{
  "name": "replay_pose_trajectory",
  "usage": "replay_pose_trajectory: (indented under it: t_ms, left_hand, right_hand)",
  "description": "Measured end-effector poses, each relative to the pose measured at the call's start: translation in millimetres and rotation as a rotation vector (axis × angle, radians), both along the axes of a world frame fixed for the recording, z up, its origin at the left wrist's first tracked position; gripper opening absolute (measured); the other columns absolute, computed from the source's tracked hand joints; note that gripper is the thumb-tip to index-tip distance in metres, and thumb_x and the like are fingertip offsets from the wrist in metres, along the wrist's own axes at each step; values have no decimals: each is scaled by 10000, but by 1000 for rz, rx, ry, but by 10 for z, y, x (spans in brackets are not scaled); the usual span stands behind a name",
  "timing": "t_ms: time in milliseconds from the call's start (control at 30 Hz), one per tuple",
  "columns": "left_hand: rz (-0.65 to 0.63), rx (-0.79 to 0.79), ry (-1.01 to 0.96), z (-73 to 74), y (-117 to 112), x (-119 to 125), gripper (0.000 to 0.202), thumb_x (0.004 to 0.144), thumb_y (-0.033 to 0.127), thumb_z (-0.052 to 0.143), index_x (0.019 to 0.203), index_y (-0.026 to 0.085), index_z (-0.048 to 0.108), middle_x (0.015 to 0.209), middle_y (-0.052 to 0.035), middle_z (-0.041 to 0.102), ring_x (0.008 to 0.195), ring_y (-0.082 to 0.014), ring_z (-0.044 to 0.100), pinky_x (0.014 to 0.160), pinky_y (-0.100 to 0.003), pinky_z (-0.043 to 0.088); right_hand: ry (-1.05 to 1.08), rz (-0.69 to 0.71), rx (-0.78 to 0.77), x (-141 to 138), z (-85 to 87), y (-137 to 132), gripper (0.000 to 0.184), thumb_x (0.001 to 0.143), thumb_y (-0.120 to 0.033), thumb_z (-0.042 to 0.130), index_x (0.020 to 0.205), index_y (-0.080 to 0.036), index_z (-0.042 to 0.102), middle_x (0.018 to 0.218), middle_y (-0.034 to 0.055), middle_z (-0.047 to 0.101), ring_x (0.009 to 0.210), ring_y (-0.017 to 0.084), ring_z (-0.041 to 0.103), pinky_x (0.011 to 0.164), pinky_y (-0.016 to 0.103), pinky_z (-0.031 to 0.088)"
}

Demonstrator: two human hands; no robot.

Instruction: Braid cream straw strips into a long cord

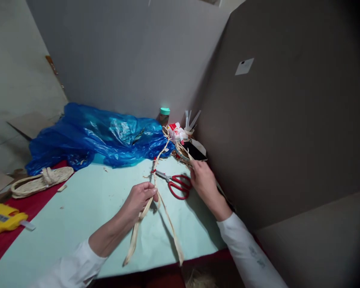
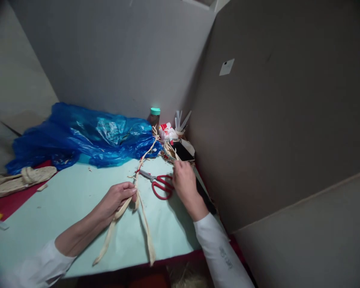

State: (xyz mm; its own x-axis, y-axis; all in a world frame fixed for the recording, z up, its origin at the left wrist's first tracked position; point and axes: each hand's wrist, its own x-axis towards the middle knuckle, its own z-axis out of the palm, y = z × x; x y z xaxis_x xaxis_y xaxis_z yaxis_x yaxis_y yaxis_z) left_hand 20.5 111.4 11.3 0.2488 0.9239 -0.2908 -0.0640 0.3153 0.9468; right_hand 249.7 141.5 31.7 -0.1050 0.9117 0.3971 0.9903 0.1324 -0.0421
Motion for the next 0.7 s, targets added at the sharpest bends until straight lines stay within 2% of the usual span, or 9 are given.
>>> replay_pose_trajectory:
  t_ms: [67,133,267,333,400,467,567,700]
  left_hand:
    - [-26,-8,-2,30,18,-2,225,738,317,660,643,134,569,485,30,488,355,-16,198,369,-183,84]
    - [-32,-2,-22,56,38,-4,225,727,316,683,654,125,590,509,17,512,363,-12,188,373,-191,75]
    - [-33,26,-37,81,80,-6,231,708,318,711,659,111,622,524,4,528,373,-10,183,384,-206,63]
    - [-53,21,-42,72,105,-13,228,709,317,711,664,108,631,513,5,522,374,-11,174,383,-210,58]
    - [-70,17,-63,47,127,-30,209,707,300,712,681,106,636,569,-19,573,379,-6,182,379,-206,60]
    - [-88,18,-84,17,142,-59,191,701,279,717,700,105,638,637,-44,618,386,-1,199,379,-196,70]
    - [-99,7,-81,-14,140,-110,192,692,269,725,701,102,631,642,-43,618,385,3,204,375,-189,67]
    - [-80,26,-70,-15,116,-150,201,683,264,732,707,94,629,620,-29,592,385,3,208,369,-183,73]
  right_hand:
    - [-12,-113,-72,163,115,200,216,928,-251,467,1031,-117,602,958,150,642,889,240,580,728,305,393]
    - [-20,-151,-133,271,144,383,237,908,-327,523,975,-117,610,948,152,636,828,229,598,654,292,370]
    - [-18,-119,-93,357,-1,572,211,926,-288,477,954,-138,622,972,127,618,787,188,596,604,270,327]
    - [-15,-92,-85,372,-78,591,229,936,-259,431,949,-149,631,943,111,616,751,174,588,588,271,315]
    - [-27,-68,-81,373,-115,583,242,936,-254,415,945,-155,635,929,105,613,730,172,581,574,275,307]
    - [-50,-73,-74,360,-122,563,238,928,-263,423,942,-153,634,925,112,610,727,182,579,562,279,302]
    - [-64,-99,-90,334,-122,532,229,914,-268,448,982,-137,623,946,134,610,738,197,585,568,277,318]
    - [68,-72,-84,354,-120,520,230,885,-208,449,990,-121,634,961,144,625,777,195,592,654,279,380]
